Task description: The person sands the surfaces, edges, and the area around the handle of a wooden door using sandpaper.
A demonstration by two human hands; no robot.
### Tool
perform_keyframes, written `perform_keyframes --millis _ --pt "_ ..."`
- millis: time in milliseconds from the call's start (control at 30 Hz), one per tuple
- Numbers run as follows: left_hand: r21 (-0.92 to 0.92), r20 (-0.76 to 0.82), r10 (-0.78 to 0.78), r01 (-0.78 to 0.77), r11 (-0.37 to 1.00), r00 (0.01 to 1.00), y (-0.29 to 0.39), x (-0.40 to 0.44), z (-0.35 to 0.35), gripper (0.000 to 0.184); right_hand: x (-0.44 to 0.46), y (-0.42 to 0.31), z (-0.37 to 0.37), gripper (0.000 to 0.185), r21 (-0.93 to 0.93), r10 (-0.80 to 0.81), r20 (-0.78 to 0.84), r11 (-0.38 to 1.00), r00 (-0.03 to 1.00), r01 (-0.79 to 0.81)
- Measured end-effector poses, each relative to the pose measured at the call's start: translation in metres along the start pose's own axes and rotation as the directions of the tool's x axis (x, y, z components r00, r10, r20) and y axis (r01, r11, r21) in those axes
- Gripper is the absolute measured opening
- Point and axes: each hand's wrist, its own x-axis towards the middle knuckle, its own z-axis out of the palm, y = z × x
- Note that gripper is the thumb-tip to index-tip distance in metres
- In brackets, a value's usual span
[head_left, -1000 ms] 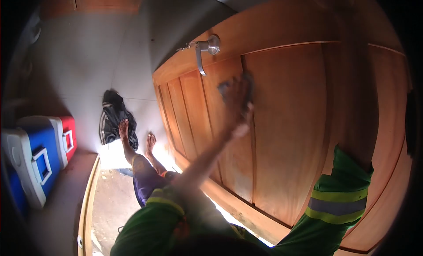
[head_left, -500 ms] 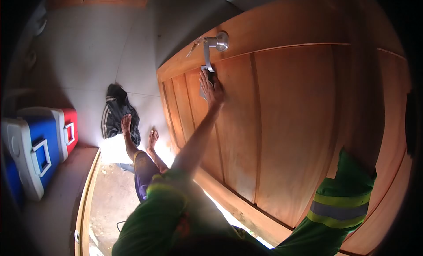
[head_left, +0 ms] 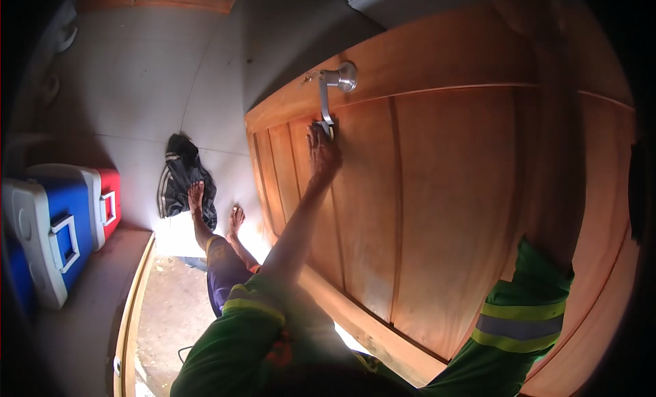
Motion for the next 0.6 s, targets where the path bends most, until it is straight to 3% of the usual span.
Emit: perform_keyframes --millis 33,100,167,200,267,333,367,467,567,600 --pt "-0.136 0.029 -0.059 0.063 0.989 0.998 0.018 0.007 0.002 0.059 0.004 0.004 -0.003 0.023 0.014 -0.024 0.075 1.000 0.997 0.023" --pt "0.103 0.253 -0.031 0.005 0.995 0.967 0.048 0.008 0.000 0.062 0.009 0.008 -0.009 0.025 0.011 -0.061 0.189 0.998 0.980 0.060" --pt "0.216 0.203 0.013 -0.058 0.975 0.979 0.087 -0.014 0.001 0.067 0.007 0.006 -0.024 0.026 -0.015 -0.089 0.273 0.995 0.958 0.096" --pt "0.214 0.033 0.085 -0.090 0.973 0.996 0.106 -0.029 0.008 0.071 0.005 0.004 -0.024 0.025 -0.017 -0.090 0.226 0.995 0.970 0.096" --pt "0.207 0.061 -0.084 0.070 0.976 0.995 0.097 -0.022 0.009 0.069 -0.002 0.004 -0.016 0.023 -0.032 -0.086 0.137 0.995 0.987 0.091" --pt "0.208 0.126 -0.380 0.350 0.913 0.916 0.058 0.018 0.002 0.068 0.005 0.005 0.000 0.021 0.021 -0.063 0.162 0.998 0.985 0.060" --pt "0.237 0.224 -0.366 0.314 0.919 0.903 0.035 0.033 -0.005 0.067 0.010 0.007 0.006 0.020 0.051 -0.049 0.170 0.998 0.984 0.041" --pt "0.227 0.268 -0.331 0.275 0.934 0.905 0.039 0.027 -0.006 0.071 0.003 0.004 -0.002 0.019 0.008 -0.074 0.120 0.997 0.990 0.073" --pt "0.252 0.246 -0.078 0.014 0.968 0.966 0.086 -0.018 -0.002 0.087 0.003 0.006 0.011 0.019 -0.071 -0.122 0.028 0.990 0.992 0.124" --pt "0.235 0.208 -0.057 0.007 0.972 0.977 0.093 -0.022 -0.002 0.086 -0.001 0.004 0.019 0.019 -0.039 -0.144 0.086 0.988 0.986 0.148"
